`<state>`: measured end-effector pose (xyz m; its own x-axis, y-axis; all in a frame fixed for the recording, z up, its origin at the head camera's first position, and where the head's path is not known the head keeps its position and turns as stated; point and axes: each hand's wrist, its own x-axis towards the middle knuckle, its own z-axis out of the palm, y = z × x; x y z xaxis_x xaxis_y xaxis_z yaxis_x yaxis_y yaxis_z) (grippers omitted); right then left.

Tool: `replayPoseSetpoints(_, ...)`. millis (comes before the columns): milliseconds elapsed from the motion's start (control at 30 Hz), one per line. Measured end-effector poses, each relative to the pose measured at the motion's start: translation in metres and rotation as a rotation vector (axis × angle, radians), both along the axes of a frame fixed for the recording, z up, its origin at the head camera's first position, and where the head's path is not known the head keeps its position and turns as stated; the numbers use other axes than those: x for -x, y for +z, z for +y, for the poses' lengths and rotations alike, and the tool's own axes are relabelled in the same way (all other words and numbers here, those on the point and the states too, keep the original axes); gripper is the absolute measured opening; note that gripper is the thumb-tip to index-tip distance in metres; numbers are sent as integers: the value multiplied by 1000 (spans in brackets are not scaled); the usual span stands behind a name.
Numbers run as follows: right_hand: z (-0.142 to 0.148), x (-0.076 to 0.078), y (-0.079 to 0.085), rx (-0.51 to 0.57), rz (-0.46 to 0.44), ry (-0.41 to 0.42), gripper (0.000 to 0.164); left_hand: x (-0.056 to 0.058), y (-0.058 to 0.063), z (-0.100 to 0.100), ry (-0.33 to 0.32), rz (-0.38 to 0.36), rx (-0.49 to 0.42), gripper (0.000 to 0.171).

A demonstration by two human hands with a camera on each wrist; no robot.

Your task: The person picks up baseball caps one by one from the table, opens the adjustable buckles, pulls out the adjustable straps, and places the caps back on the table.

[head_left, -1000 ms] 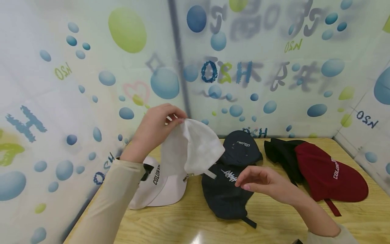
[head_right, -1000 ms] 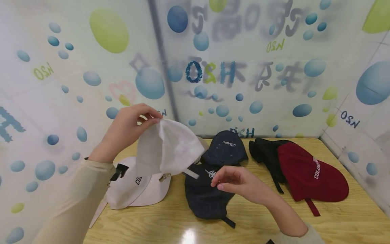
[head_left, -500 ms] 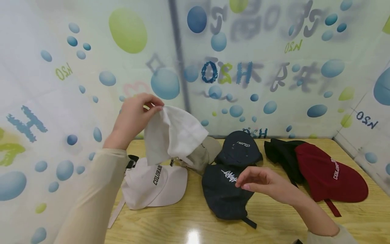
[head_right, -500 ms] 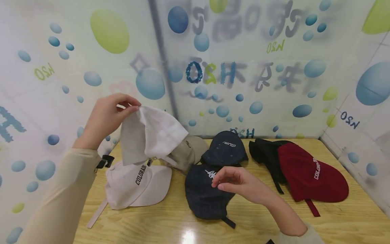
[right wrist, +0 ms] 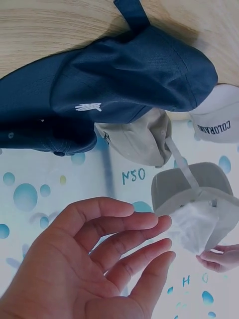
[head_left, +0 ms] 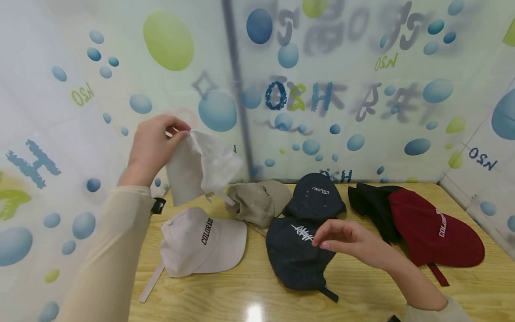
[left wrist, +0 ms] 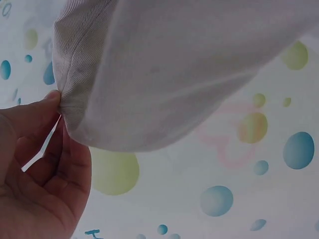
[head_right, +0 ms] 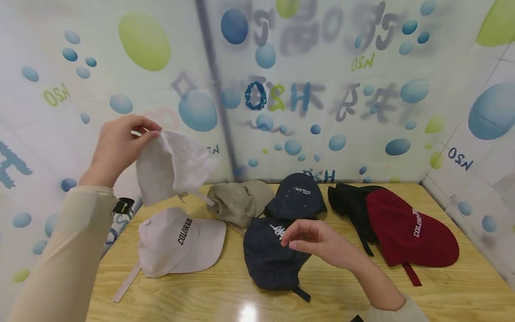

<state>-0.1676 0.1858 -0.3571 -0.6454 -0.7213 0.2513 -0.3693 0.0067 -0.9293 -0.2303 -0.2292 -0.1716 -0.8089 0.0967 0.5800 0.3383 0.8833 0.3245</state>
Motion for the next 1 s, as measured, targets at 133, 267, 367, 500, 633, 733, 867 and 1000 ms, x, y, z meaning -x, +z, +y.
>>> replayPoseSetpoints(133,0,1,0,-10,2,-8,17,8,-7,-12,48,-30,11,18)
replayPoseSetpoints(267,0,2,1,-28,1,-12,17,19,-19,-22,90,-67,36,19)
replayPoseSetpoints(367,0,4,0,-53,1,-23,17,26,-29,-30,110,-80,40,19)
replayPoseSetpoints(500,2,6,1,-99,22,-67,17,33,-41,-38,136,-81,24,19)
replayPoseSetpoints(633,4,9,1,-136,57,-115,15,40,-55,-45,164,-58,22,19)
replayPoseSetpoints(733,5,10,0,-158,76,-139,15,47,-68,-49,181,-38,25,18)
replayPoseSetpoints(867,6,13,-2,-186,96,-167,14,54,-86,-54,190,-47,50,16)
replayPoseSetpoints(1000,8,14,-3,-207,97,-188,13,59,-102,-59,196,-80,83,15)
